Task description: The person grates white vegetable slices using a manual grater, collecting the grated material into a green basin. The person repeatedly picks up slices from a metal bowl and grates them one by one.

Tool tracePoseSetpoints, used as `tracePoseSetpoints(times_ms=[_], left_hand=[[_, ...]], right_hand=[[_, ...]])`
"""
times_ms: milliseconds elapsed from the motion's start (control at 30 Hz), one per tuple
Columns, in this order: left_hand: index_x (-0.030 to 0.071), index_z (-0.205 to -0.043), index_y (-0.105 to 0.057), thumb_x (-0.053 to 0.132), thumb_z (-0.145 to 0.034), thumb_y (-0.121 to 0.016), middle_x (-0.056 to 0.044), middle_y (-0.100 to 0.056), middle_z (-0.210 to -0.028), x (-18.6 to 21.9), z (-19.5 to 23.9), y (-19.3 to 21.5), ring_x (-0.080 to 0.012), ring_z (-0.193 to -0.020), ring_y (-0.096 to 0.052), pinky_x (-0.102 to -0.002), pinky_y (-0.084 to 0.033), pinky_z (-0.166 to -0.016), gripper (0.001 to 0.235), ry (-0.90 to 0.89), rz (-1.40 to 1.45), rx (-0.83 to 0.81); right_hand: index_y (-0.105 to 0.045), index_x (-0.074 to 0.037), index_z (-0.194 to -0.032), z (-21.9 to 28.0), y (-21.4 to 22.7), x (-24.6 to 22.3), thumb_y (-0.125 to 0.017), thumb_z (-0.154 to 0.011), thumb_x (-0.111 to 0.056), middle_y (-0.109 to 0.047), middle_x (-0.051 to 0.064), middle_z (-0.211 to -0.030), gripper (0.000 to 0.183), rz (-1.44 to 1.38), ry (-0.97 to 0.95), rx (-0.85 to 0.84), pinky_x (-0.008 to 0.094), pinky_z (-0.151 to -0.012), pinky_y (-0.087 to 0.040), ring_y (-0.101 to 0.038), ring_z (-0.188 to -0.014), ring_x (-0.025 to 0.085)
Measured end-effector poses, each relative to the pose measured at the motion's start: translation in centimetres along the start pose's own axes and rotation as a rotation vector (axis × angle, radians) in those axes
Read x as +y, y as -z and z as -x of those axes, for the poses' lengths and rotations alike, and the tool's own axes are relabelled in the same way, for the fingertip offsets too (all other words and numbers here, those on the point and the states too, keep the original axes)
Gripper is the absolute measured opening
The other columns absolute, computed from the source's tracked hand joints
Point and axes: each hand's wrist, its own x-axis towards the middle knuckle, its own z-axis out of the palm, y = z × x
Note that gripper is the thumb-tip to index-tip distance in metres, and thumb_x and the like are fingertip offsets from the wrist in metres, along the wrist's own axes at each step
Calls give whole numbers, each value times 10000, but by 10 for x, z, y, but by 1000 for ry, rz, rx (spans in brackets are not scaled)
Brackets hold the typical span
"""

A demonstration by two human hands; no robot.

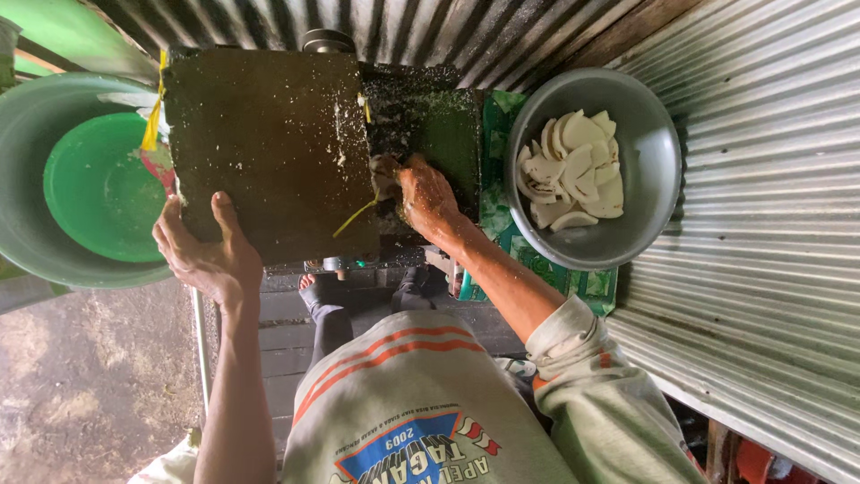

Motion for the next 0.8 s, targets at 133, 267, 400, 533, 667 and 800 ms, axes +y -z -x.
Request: tracePoseSetpoints(times_ms=[133, 267, 400, 533, 667, 800], left_hand=[[30, -1348, -621, 536, -1072, -717, -176, -620, -1274, -2, 0, 1, -347, -1211, -626, -536, -498, -998, 585, 13, 6, -11], [17, -1371, -614, 533, -1072, -685, -186, -617, -1305, -2, 1, 1, -357, -1243, -612, -549, -501, -1028, 600, -26, 31, -5], [26, -1327, -623, 563, -1061, -709, -180, -628, -1261, -2, -1, 0, -341, -1202, -623, -544, -495, -986, 606, 24, 11, -10], [25, -1335, -618, 560, -1086, -705, -180, -626, -1283, -3, 1, 2, -339, -1220, -618, -539, -497, -1000, 597, 5, 9, -12], [12, -1345, -613, 534, -1095, -720, -190, -622, -1268, -5, 0, 0, -360, -1199, -611, -545, -488, -981, 588, -2, -22, -20], [37, -1310, -629, 517, -1058, -734, -162, -642, -1236, -4, -2, -5, -339, -1162, -639, -516, -489, -981, 553, 2, 11, 13]], right_hand=[[-600, -6, -843, -2, -8, 3, -545, -894, 1, -613, 233, -892, 75, 21, 73, 50, 524, -733, -505, -643, -853, 421], [-595, 1, -805, -7, -7, 3, -568, -826, 13, -611, 255, -922, 37, 115, 140, 88, 530, -713, -503, -634, -841, 437], [-608, 2, -852, -15, 4, -6, -581, -924, -4, -630, 233, -918, 78, 31, 80, 44, 542, -752, -507, -644, -877, 432], [-641, 14, -1070, -10, 29, -20, -616, -960, -20, -645, 205, -1039, 117, -75, 14, 41, 446, -744, -562, -666, -885, 357], [-718, -14, -1100, 4, 57, -16, -823, -780, -181, -671, 168, -992, 375, 25, 169, 132, 460, -762, -548, -663, -936, 344], [-722, -122, -1130, 5, 56, -5, -660, -852, 2, -684, 103, -1080, 311, 130, 215, 77, 385, -897, -588, -685, -1032, 277]])
